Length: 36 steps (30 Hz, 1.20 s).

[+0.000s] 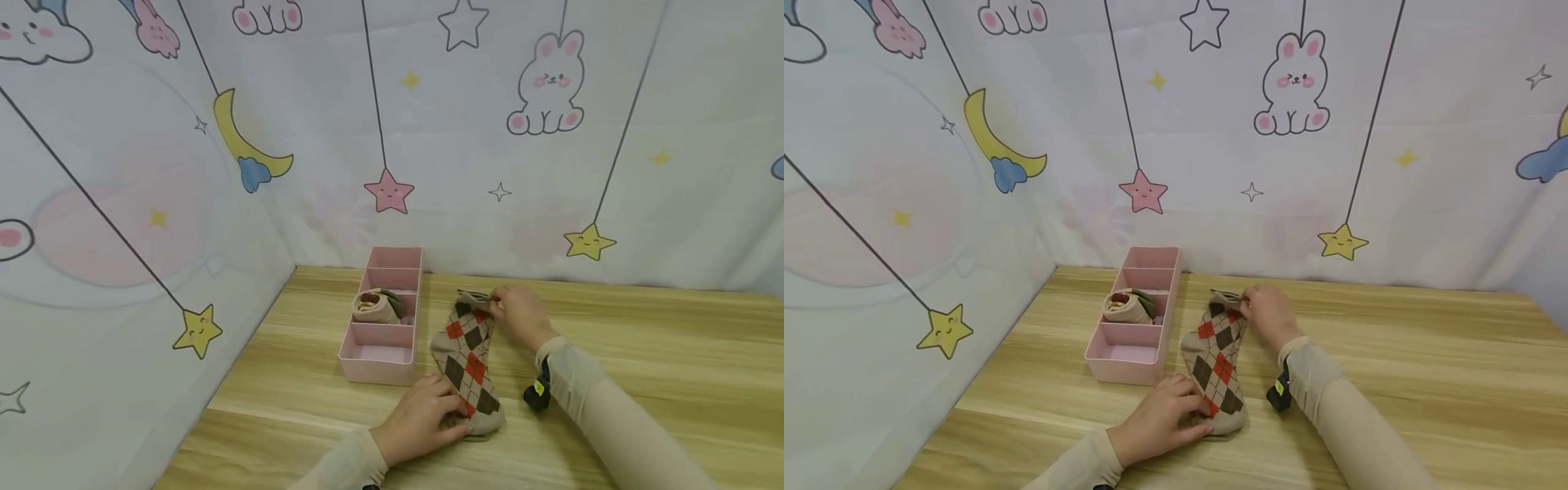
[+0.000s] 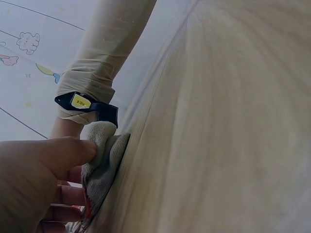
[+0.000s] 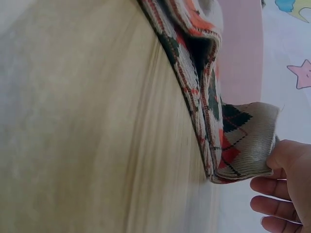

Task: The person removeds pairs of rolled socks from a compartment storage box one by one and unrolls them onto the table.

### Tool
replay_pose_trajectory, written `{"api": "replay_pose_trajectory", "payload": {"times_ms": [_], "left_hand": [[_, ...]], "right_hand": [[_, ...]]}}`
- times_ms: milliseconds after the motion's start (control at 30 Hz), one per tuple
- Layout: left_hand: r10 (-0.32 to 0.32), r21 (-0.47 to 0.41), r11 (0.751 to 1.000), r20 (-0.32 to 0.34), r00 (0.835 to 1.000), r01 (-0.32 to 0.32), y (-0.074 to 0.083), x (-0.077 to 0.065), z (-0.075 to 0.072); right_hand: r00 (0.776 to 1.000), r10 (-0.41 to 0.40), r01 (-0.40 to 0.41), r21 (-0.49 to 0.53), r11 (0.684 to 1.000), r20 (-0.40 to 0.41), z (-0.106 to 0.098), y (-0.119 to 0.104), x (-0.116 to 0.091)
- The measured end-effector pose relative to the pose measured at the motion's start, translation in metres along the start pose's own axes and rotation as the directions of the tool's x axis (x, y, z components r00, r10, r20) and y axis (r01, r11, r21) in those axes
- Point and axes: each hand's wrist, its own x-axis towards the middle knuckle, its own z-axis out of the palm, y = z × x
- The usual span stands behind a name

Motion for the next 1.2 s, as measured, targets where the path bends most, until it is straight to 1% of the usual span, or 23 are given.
{"api": "replay_pose_trajectory", "payload": {"times_ms": [200, 300, 500, 633, 900, 1033, 1200], "left_hand": [[0.008, 0.011, 1.000, -0.003, 1.000, -0.008, 0.000, 0.000, 0.000], [0.012, 0.018, 1.000, -0.003, 1.000, -0.012, -0.001, 0.000, 0.000], [0.014, 0.023, 1.000, 0.004, 1.000, -0.014, 0.000, 0.001, -0.001], [0.018, 0.027, 0.999, -0.002, 1.000, -0.018, -0.001, 0.001, -0.001], [0.022, 0.039, 0.999, -0.005, 1.000, -0.022, -0.001, 0.000, 0.000], [0.021, 0.040, 0.999, -0.002, 1.000, -0.020, 0.000, 0.000, 0.000], [0.018, 0.043, 0.999, 0.012, 1.000, -0.018, -0.001, -0.001, 0.000]], "right_hand": [[1.000, 0.015, -0.015, 0.022, 1.000, -0.001, 0.002, 0.006, 0.005], [1.000, 0.025, -0.025, 0.052, 0.998, -0.003, 0.003, 0.008, 0.008], [0.998, 0.065, -0.066, 0.111, 0.992, 0.017, 0.003, 0.012, 0.012], [0.996, 0.088, -0.091, 0.132, 0.987, 0.027, 0.004, 0.014, 0.015], [0.996, 0.084, -0.083, 0.124, 0.989, -0.002, 0.009, 0.017, 0.020], [0.996, 0.093, -0.094, 0.121, 0.988, 0.015, 0.011, 0.020, 0.022], [0.991, 0.121, -0.126, 0.122, 0.984, 0.051, 0.012, 0.020, 0.024]]}}
